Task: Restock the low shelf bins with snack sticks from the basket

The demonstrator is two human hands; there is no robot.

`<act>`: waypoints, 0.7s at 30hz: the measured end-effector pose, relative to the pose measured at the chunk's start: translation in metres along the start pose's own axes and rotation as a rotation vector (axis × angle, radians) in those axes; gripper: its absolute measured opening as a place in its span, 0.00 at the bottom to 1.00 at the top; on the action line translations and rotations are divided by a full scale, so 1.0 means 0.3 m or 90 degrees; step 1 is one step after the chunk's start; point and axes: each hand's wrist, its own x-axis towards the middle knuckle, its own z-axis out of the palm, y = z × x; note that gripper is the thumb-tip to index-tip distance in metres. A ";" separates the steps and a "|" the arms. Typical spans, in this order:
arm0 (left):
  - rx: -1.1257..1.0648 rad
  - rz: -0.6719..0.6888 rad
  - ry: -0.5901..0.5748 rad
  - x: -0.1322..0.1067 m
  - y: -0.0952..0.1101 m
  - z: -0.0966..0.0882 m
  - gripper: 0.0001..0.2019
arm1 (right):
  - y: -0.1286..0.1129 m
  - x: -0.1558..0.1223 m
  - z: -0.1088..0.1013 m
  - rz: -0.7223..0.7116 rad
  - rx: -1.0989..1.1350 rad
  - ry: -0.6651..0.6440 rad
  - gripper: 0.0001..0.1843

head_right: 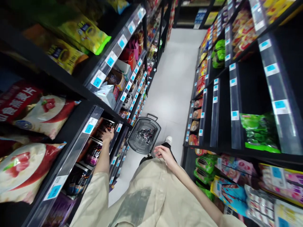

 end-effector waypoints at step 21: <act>0.022 0.215 -0.288 -0.509 0.090 0.160 0.28 | -0.048 0.668 -0.218 0.104 -0.323 -0.057 0.12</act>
